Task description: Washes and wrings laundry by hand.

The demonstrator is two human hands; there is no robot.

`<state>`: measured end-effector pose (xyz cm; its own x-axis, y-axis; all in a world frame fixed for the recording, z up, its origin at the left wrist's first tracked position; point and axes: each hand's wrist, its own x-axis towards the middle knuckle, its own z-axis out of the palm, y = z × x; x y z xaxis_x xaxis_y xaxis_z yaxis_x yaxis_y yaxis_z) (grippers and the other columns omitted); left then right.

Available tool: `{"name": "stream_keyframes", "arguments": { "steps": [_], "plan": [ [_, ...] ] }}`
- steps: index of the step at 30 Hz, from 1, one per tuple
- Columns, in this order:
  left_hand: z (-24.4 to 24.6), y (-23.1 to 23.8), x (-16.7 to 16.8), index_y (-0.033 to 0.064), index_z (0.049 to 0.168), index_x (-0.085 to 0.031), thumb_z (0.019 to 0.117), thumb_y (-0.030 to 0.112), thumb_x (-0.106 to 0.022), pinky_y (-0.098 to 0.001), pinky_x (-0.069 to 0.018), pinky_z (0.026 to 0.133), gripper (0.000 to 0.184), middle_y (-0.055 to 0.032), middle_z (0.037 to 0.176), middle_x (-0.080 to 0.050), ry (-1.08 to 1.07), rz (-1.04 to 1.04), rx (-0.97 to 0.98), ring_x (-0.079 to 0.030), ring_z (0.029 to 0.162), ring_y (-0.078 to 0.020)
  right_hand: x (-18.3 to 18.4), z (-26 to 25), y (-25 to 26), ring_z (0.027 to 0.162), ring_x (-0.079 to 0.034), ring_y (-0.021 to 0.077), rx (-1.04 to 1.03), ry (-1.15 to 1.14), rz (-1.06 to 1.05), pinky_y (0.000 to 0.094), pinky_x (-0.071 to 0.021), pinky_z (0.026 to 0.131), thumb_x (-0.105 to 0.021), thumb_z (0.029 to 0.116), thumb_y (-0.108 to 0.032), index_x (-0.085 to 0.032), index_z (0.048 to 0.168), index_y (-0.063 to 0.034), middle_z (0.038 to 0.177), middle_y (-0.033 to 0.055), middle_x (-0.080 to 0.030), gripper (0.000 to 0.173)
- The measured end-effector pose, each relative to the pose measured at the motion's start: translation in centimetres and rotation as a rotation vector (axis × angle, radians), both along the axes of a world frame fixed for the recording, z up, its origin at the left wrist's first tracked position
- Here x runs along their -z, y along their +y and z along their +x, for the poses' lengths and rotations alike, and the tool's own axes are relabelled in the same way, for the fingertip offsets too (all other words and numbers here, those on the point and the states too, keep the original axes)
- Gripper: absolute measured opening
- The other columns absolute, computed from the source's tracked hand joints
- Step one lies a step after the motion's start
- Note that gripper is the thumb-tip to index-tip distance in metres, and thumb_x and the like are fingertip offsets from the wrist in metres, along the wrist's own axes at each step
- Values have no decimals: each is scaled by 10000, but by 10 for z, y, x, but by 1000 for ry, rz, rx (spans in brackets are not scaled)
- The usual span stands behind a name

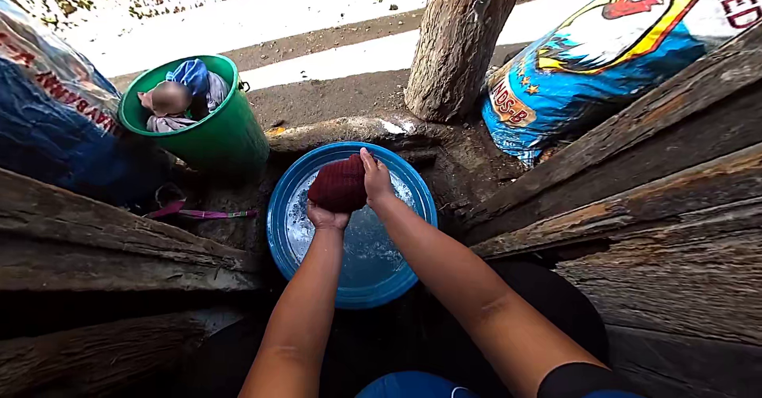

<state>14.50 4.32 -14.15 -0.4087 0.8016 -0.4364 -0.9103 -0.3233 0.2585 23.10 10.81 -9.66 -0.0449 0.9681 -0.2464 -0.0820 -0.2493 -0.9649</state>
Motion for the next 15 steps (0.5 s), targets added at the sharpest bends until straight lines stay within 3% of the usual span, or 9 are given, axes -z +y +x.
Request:
{"name": "stream_keyframes", "arguments": {
  "steps": [2,3,4,7,9,11,13,15],
  "plan": [
    [-10,5,-8,141,1379,-503,945,743,-194,-612,-490,986,805,-132,1323,-623,40,-2,34,-602,1221,-313,-2,1,3,933,-680,209,-32,62,2,459,-564,835,-500,1029,-592,-691,1117,-69,989,114,-707,563],
    [-15,8,-9,147,1392,-530,900,859,-226,-602,-508,994,917,-135,1322,-646,93,27,78,-621,1218,-314,-3,4,5,1002,-682,213,-97,113,-41,463,-567,884,-477,1031,-608,-676,1199,-85,1067,113,-712,584],
    [-19,11,-9,143,1369,-566,879,877,-316,-583,-530,985,917,-138,1289,-671,148,76,125,-644,1190,-311,-3,6,7,1039,-687,219,-168,163,-99,466,-571,907,-457,1029,-627,-667,1248,-103,1112,109,-715,605],
    [-26,16,-5,163,1387,-576,950,563,-562,-469,-574,928,592,-99,1225,-697,273,228,258,-675,1117,-246,-4,11,10,975,-697,218,-344,291,-192,447,-586,862,-356,1061,-606,-670,1200,-115,1046,99,-722,600],
    [-25,17,-9,148,1206,-653,918,406,-612,-433,-604,833,389,-84,1059,-730,293,232,260,-713,972,-214,-6,15,12,935,-696,202,-399,308,-183,432,-587,832,-317,1073,-589,-668,1168,-127,1008,83,-719,588],
    [-22,20,-17,146,1037,-666,894,356,-614,-405,-615,745,260,-63,915,-732,319,213,199,-724,849,-185,-6,16,17,944,-689,194,-385,262,-185,430,-582,829,-341,1066,-598,-657,1197,-138,1027,72,-714,573],
    [-24,25,-21,156,1002,-659,869,337,-621,-384,-614,738,227,-44,891,-727,355,228,143,-721,834,-161,-4,17,21,962,-681,193,-338,225,-239,428,-576,829,-377,1038,-645,-646,1221,-159,1053,62,-705,585],
    [-29,32,-20,162,1038,-649,859,297,-618,-375,-609,764,226,-31,912,-724,435,222,89,-717,853,-149,2,16,20,992,-674,248,-208,207,-361,463,-570,831,-447,981,-708,-621,1260,-149,1113,107,-687,648]
  ]
}}
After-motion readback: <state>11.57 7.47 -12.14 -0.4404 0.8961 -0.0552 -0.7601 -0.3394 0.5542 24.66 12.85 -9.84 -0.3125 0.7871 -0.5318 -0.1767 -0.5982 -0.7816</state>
